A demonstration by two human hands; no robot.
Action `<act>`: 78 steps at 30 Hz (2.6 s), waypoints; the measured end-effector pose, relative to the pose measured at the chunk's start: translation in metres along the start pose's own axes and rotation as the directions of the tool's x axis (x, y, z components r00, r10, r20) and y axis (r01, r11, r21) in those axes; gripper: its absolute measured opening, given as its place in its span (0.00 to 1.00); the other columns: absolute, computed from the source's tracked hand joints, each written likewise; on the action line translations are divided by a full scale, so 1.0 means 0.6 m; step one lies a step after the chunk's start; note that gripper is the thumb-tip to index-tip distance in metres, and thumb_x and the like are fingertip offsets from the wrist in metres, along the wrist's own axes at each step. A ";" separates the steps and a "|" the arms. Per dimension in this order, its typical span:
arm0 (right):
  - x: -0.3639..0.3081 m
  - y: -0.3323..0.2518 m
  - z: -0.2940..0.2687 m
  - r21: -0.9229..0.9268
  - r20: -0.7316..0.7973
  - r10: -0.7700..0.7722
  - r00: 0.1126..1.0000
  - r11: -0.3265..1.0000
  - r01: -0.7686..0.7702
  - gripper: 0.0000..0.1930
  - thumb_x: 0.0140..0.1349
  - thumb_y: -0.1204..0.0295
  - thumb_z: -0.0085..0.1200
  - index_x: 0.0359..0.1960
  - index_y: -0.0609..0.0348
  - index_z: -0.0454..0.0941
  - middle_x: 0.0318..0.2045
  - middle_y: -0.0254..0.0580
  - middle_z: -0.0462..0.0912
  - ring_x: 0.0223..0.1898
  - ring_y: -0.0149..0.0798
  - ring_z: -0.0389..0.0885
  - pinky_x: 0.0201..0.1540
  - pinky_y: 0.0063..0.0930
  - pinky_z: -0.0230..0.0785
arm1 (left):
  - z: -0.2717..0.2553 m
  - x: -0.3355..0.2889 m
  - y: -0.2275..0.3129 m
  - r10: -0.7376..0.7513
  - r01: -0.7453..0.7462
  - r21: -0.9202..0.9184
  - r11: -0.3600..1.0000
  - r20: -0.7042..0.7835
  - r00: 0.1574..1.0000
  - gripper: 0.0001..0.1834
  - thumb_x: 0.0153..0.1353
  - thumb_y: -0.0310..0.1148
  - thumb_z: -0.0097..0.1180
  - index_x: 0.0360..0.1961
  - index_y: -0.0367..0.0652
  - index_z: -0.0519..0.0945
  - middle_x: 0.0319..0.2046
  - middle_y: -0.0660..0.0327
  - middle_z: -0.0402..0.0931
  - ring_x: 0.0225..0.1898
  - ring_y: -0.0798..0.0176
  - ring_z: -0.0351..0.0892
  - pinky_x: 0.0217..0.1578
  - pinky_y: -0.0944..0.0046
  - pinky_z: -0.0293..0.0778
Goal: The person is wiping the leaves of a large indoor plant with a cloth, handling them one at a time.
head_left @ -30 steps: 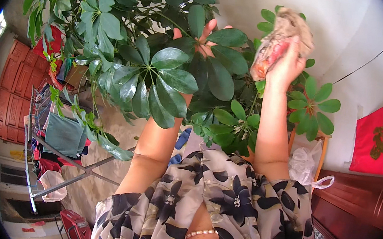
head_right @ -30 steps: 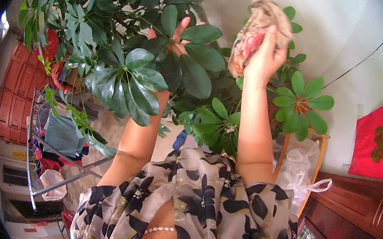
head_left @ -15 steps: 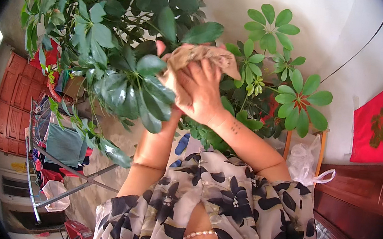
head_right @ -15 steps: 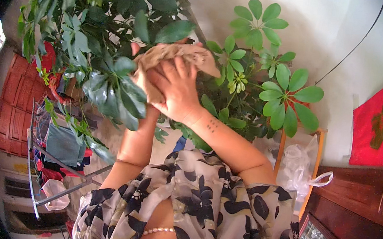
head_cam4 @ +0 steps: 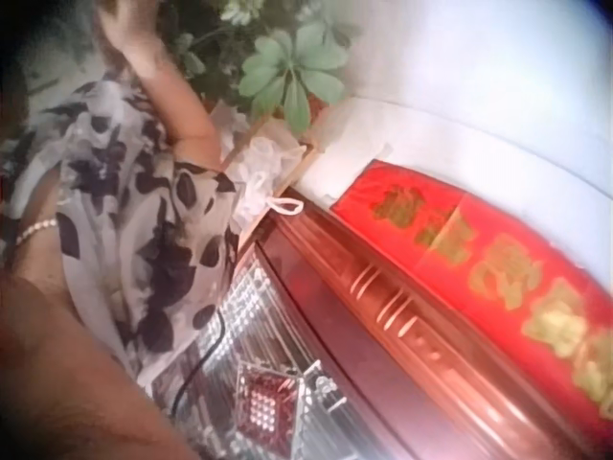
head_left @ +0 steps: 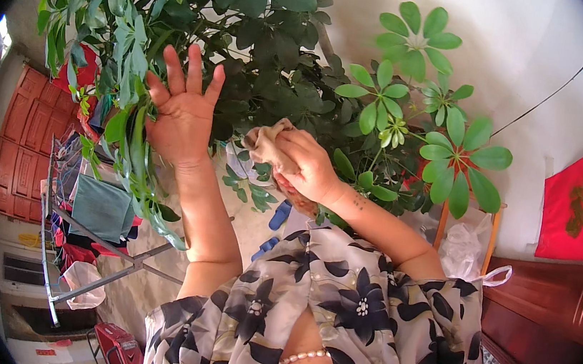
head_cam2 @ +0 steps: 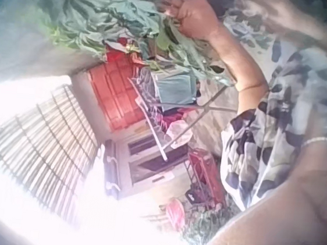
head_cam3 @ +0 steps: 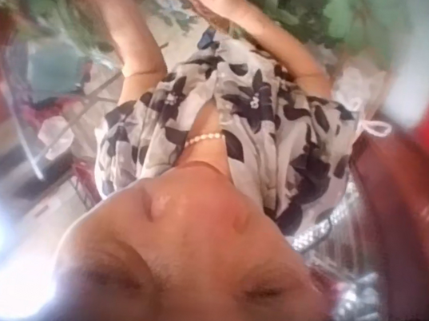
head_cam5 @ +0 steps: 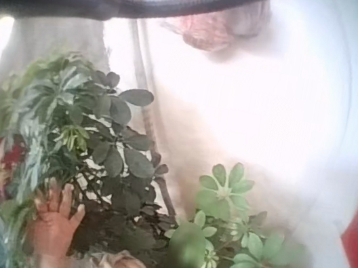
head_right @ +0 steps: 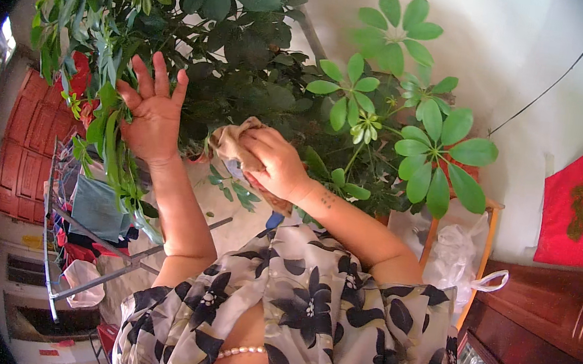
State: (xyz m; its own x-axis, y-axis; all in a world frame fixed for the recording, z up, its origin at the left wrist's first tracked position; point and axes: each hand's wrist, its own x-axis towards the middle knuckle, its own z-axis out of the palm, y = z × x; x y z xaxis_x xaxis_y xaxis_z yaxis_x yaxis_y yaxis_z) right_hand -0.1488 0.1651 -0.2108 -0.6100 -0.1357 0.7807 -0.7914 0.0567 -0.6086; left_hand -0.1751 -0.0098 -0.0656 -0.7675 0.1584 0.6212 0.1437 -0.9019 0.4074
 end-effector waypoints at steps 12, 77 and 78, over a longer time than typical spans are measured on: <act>0.009 -0.005 -0.002 0.286 -0.109 0.297 0.949 0.923 -0.256 0.16 0.56 0.68 0.55 0.44 0.61 0.69 0.32 0.48 0.79 0.32 0.50 0.80 0.36 0.31 0.72 | -0.038 -0.006 0.002 0.225 -0.238 -0.013 0.971 -0.283 0.932 0.22 0.62 0.43 0.35 0.42 0.41 0.78 0.45 0.56 0.74 0.49 0.50 0.68 0.52 0.46 0.62; 0.326 0.075 -0.228 0.259 -0.250 0.351 0.903 0.922 -0.287 0.18 0.60 0.63 0.56 0.48 0.59 0.71 0.30 0.32 0.78 0.26 0.25 0.75 0.29 0.19 0.70 | -0.253 0.143 -0.167 -0.378 0.379 0.015 0.925 0.094 0.921 0.24 0.65 0.47 0.42 0.58 0.49 0.67 0.57 0.53 0.65 0.56 0.48 0.67 0.56 0.46 0.66; 0.327 0.118 -0.209 0.251 -0.214 0.319 0.923 0.931 -0.264 0.17 0.61 0.62 0.54 0.46 0.57 0.70 0.23 0.30 0.76 0.19 0.22 0.71 0.18 0.16 0.65 | -0.235 0.143 -0.174 -0.375 0.374 0.044 0.926 0.029 0.927 0.23 0.65 0.45 0.42 0.58 0.47 0.67 0.56 0.53 0.66 0.55 0.50 0.68 0.55 0.49 0.67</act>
State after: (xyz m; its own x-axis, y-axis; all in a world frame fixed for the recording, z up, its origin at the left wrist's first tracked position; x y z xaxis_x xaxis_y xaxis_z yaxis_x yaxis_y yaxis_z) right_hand -0.3294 0.2664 -0.0829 -0.8239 0.1042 0.5571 -0.5668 -0.1597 -0.8083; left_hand -0.3439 0.0416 -0.1492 -0.7466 0.4969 0.4424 -0.1261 -0.7586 0.6392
